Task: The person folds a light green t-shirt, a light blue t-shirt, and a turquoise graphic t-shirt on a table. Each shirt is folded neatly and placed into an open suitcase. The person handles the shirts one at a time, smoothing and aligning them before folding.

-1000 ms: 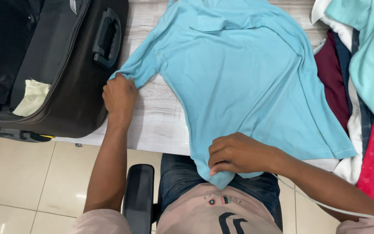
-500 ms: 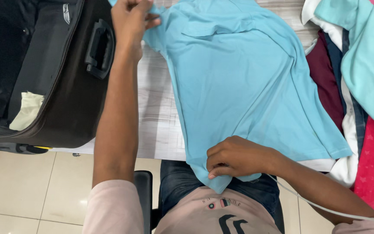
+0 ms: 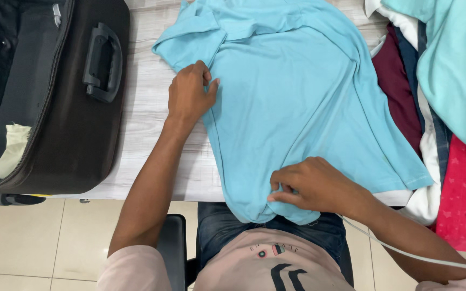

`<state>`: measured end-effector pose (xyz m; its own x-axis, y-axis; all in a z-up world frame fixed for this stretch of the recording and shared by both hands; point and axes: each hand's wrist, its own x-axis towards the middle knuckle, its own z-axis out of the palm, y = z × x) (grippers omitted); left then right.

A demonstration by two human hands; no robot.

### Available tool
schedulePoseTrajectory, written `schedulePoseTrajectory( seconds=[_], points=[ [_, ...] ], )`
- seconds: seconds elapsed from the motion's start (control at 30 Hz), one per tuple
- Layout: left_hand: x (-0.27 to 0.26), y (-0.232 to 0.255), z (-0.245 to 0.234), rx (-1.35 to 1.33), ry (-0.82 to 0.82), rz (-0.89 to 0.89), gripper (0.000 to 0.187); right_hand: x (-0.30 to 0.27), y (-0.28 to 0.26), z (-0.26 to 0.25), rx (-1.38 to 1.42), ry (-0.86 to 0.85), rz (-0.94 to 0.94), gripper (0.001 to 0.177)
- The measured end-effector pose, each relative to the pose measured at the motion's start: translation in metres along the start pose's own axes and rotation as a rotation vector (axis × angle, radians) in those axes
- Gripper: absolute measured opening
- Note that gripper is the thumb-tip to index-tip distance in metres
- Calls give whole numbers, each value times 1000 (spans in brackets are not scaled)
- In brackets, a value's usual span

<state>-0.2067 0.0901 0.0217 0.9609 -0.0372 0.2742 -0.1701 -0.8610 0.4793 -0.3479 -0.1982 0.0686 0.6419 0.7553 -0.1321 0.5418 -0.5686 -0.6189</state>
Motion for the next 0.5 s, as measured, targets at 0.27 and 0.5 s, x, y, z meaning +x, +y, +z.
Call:
schedulePoseTrajectory(
  seconds=[0.27, 0.5],
  points=[
    [47, 2, 40, -319, 183, 223, 25, -10, -4, -9, -296, 62, 707, 59],
    [119, 26, 86, 12, 197, 316, 46, -47, 10, 14, 29, 342, 395, 16]
  ],
)
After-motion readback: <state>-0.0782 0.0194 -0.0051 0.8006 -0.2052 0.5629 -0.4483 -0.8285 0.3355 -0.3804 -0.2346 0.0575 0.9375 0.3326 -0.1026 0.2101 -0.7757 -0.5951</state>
